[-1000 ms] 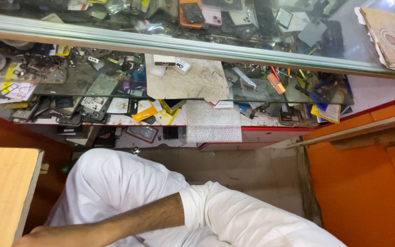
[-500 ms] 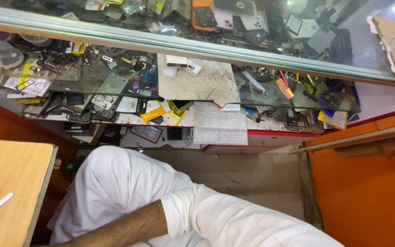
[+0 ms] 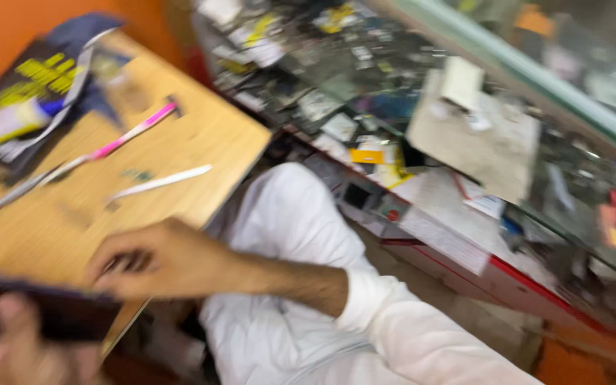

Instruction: The person reassembles a smartphone by placing the back cover, inserting a SIM card, and connecting a charging cable. They then test the device by powering it on and handling small internal components.

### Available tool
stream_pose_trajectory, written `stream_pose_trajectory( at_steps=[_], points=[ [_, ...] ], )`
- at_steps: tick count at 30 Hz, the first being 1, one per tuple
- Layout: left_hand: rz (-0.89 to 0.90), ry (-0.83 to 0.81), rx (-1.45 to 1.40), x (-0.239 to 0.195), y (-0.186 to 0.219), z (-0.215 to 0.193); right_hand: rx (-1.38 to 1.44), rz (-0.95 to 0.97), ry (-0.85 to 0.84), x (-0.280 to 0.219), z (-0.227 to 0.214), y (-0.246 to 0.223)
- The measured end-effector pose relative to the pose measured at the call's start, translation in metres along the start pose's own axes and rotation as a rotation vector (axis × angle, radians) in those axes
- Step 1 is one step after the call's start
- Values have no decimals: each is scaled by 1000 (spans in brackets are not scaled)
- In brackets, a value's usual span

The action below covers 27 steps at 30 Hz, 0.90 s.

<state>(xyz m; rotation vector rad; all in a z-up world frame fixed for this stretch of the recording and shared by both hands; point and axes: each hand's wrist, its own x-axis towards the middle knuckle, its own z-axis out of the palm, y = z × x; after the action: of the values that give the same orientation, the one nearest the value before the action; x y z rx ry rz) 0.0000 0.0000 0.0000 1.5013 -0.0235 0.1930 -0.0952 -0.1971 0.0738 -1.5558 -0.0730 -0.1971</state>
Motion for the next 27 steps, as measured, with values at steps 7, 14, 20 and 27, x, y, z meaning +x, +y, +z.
stream_pose_trajectory(
  at_steps=[7, 14, 20, 27],
  points=[
    [-78, -225, -469, -18, 49, 11, 168, 171, -57, 5, -12, -17],
    [-62, -258, -453, -16, 86, 20, -21, 134, -41, 12, 1, -40],
    [-61, -272, -441, -17, 84, 19, -249, 78, -24, 12, -1, -43],
    [-2, -248, -365, -18, 84, 19, -249, 84, 83, 13, 8, -53]
  ],
)
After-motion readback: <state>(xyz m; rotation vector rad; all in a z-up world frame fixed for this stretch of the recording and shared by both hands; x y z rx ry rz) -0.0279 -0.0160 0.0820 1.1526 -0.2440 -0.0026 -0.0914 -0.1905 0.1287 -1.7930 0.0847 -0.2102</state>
